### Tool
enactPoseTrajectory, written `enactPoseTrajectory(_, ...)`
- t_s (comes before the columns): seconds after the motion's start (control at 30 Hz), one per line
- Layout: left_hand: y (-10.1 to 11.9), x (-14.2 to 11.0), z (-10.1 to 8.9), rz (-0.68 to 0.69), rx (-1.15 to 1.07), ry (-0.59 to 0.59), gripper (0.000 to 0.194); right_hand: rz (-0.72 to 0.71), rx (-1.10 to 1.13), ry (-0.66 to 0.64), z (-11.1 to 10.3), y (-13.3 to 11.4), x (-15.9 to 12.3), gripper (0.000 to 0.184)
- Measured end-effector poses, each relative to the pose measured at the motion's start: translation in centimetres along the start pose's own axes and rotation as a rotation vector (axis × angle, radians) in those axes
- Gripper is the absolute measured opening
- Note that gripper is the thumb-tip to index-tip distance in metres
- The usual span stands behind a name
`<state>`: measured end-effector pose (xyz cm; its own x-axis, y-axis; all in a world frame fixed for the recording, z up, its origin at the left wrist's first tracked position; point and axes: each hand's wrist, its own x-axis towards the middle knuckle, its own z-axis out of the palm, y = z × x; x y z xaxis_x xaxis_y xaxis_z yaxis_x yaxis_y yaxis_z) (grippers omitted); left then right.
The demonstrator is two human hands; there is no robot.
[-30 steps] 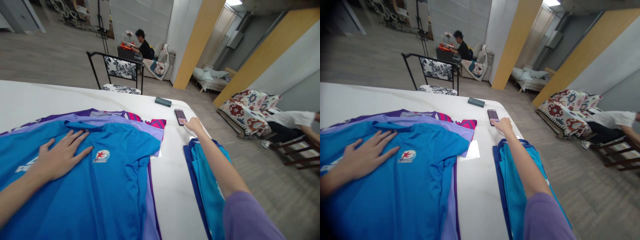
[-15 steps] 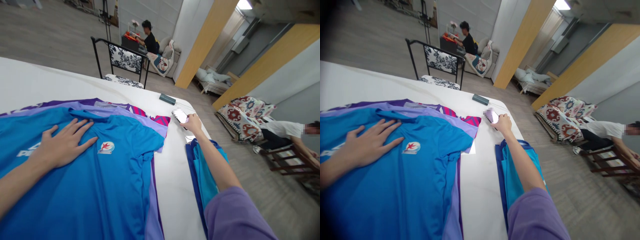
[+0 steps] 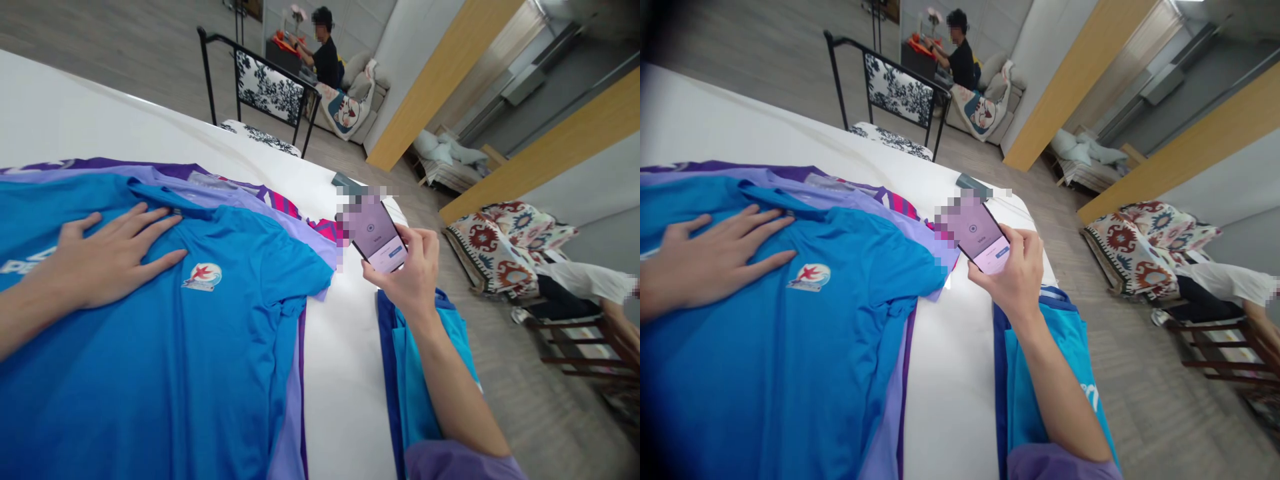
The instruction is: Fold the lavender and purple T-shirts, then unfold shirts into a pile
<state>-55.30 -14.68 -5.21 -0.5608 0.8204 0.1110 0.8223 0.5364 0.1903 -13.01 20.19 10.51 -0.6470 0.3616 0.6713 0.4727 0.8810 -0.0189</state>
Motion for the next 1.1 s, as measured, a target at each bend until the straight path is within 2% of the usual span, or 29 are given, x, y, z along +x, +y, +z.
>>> enactPoseTrajectory(0.1,-0.3,0.0,0.5,0.055,0.042,0.028,0.092,0.018,0.008,-0.027,-0.7,-0.7,-0.1,0.090)
enactPoseTrajectory(0.23,-0.5,0.0,0.7,0.022,0.068,0.015,0.099,0.093,0.017,-0.122,-1.5,-1.4,-0.2,0.095)
enactPoseTrajectory(0.33,-0.4,0.0,0.8,0.018,0.078,0.002,0.099,0.133,0.003,-0.175,-0.8,-0.2,0.1,0.097)
enactPoseTrajectory(0.47,-0.4,-0.1,0.7,0.016,0.087,-0.017,0.088,0.240,-0.103,-0.215,3.0,4.9,1.8,0.085)
enactPoseTrajectory(0.6,-0.3,0.0,0.6,0.012,0.086,-0.030,0.080,0.471,-0.157,-0.385,8.0,11.0,3.7,0.080)
enactPoseTrajectory(0.73,-0.4,0.1,0.5,0.048,0.079,0.015,0.078,0.659,-0.147,-0.546,11.1,13.9,4.1,0.078)
enactPoseTrajectory(0.9,-0.3,0.0,0.2,0.062,0.068,0.016,0.079,0.746,-0.140,-0.626,12.2,14.1,3.2,0.082)
enactPoseTrajectory(1.1,0.7,-0.3,-1.1,0.045,0.029,-0.043,0.080,0.788,-0.136,-0.689,12.1,12.0,3.4,0.079)
